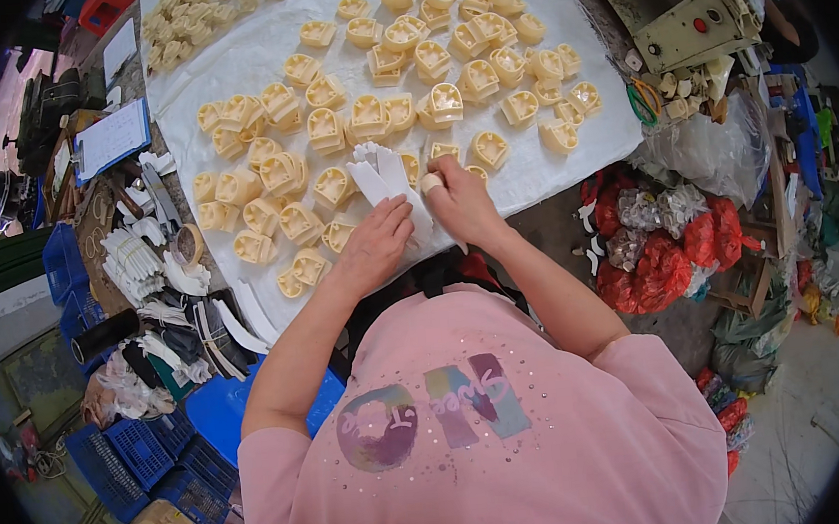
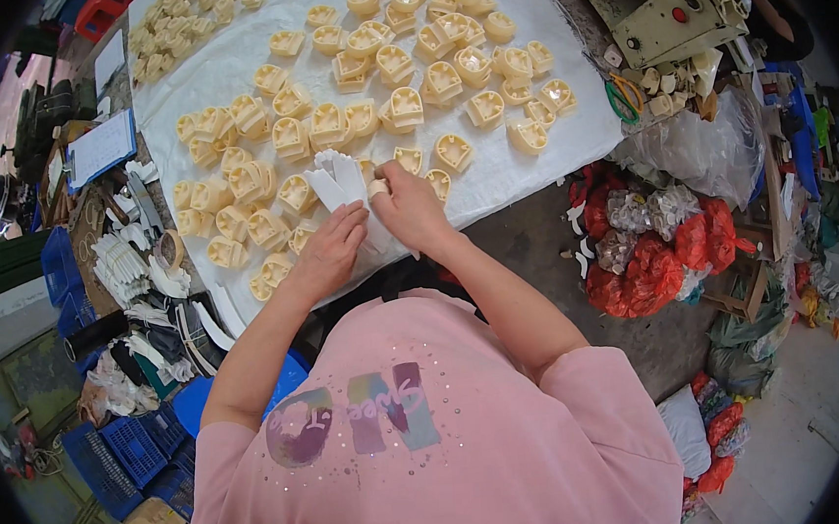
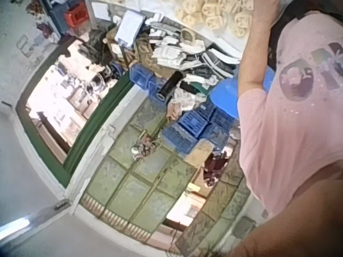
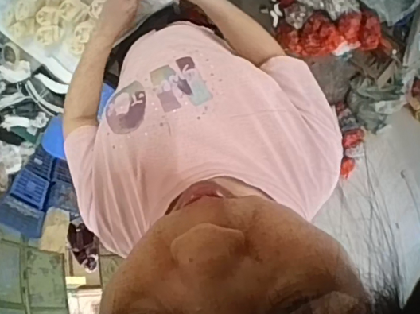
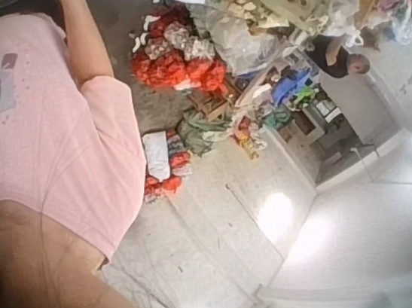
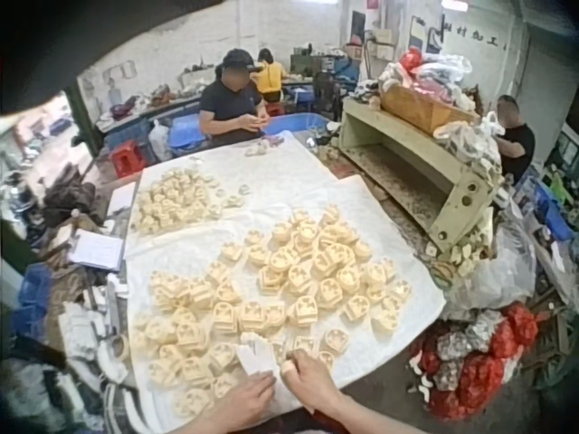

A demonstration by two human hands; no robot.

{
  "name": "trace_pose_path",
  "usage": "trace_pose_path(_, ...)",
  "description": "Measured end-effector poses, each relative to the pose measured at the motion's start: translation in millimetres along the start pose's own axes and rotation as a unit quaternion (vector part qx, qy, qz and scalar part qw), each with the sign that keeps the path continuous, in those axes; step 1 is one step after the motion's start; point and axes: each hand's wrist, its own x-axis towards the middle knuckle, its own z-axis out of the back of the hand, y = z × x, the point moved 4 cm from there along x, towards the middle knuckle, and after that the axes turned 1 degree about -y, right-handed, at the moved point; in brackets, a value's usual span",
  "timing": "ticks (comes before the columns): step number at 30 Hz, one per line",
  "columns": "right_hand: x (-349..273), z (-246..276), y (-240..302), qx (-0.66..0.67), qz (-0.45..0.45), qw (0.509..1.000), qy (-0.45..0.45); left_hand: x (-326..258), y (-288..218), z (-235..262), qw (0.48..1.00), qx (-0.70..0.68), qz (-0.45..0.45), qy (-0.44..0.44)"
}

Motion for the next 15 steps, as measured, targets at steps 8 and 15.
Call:
trace_pose_path(8, 4.6, -44.6, -18.2, -0.083, 0.121, 0.989, -0.014, -19.9, 22.9, -24.0, 0.8, -0.457, 0.342, -0.182)
trace_pose_path(15, 5.1, -48.5, -18.6, -0.02, 0.068, 0.997, 0.022, -17.3, 33.4, -32.9, 0.672, -0.529, 0.434, -0.284)
